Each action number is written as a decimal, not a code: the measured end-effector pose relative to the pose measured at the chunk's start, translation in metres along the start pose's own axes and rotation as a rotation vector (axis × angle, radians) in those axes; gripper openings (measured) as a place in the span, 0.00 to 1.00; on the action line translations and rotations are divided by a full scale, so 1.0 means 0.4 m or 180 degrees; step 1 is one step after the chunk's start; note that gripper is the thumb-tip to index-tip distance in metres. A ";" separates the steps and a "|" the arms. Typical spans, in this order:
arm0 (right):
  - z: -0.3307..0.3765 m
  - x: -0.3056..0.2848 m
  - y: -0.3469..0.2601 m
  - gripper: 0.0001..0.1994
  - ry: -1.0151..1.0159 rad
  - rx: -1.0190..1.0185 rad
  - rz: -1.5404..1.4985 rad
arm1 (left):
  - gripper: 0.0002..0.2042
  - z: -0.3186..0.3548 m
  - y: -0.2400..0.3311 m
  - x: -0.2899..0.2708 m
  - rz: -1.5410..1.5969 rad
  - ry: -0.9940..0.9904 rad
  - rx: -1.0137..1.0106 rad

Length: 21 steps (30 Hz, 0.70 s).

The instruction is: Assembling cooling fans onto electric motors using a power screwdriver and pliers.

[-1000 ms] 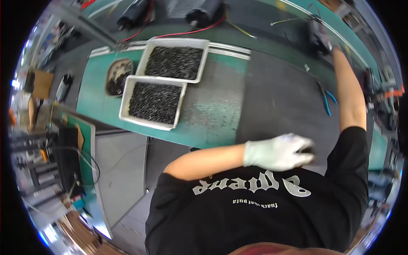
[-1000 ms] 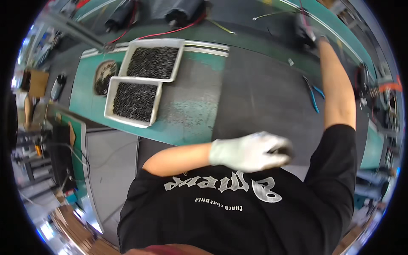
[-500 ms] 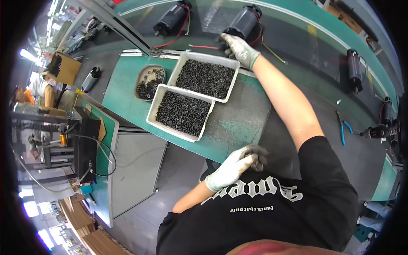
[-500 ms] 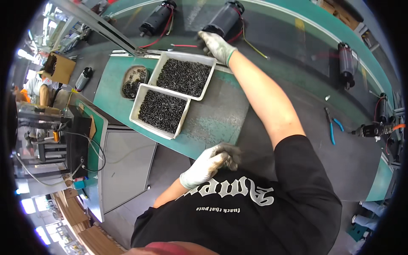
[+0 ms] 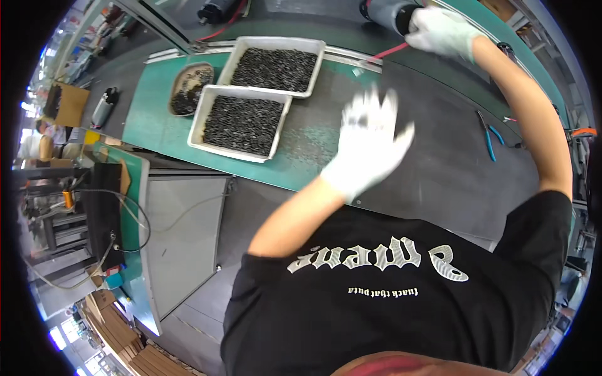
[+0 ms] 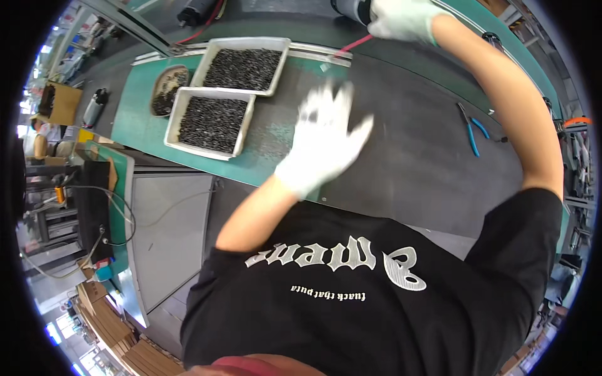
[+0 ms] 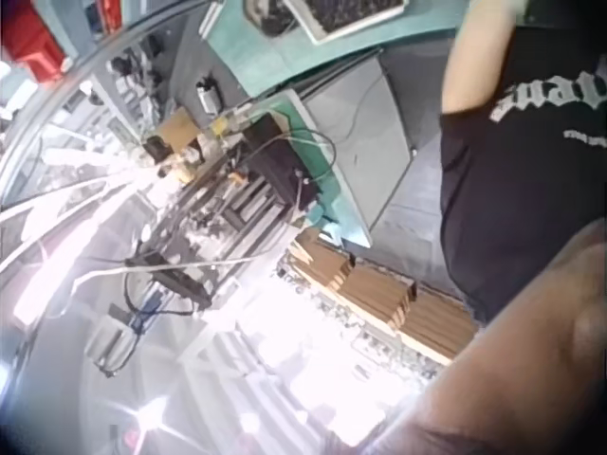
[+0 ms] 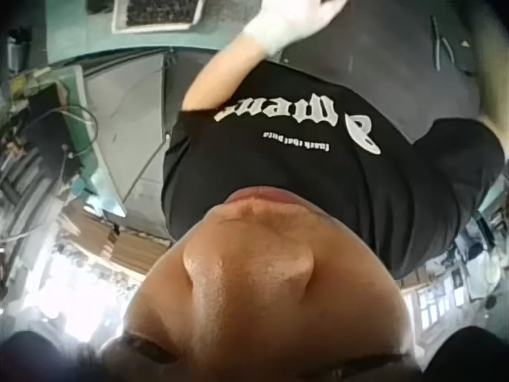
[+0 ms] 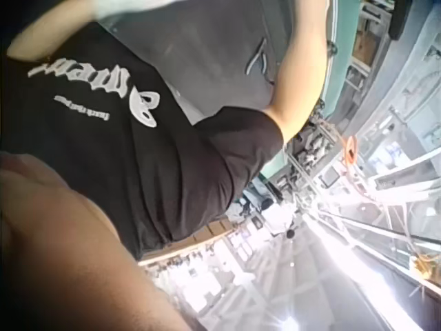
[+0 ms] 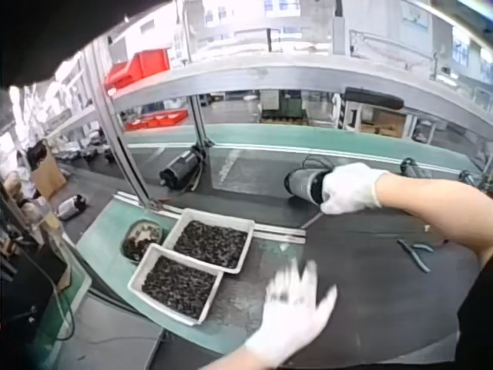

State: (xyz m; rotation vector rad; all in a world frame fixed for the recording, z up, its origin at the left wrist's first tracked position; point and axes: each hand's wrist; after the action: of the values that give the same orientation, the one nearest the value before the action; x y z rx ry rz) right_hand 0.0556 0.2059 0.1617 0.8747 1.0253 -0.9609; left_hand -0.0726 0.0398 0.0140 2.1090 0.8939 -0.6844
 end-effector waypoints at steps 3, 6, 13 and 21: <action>0.155 0.099 0.066 0.14 0.0714 -0.0440 0.0310 | 0.29 -0.129 -0.012 0.156 -0.0931 0.0643 0.0225; 0.262 0.126 0.053 0.15 0.0383 -0.0208 0.0032 | 0.25 -0.152 0.067 0.228 0.0327 -0.1319 -0.0430; 0.395 0.338 0.019 0.16 0.0906 0.0250 -0.0919 | 0.15 0.084 0.148 -0.017 0.3061 -0.2508 0.1102; 0.406 0.476 -0.022 0.13 0.0506 0.0824 -0.2237 | 0.17 -0.170 -0.442 -0.197 -0.1523 -0.0953 -0.0732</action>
State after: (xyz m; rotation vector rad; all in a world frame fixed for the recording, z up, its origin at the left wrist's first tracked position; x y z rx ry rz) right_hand 0.1353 0.0114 0.0255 0.8188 1.4060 -1.6623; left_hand -0.2444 0.1501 0.0350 1.5466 1.2498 -1.0524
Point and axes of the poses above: each hand's wrist, its own z-axis away from the middle knuckle, its own x-axis out of the palm, y = z × x, and after that the axes turned 1 degree about x, right-handed
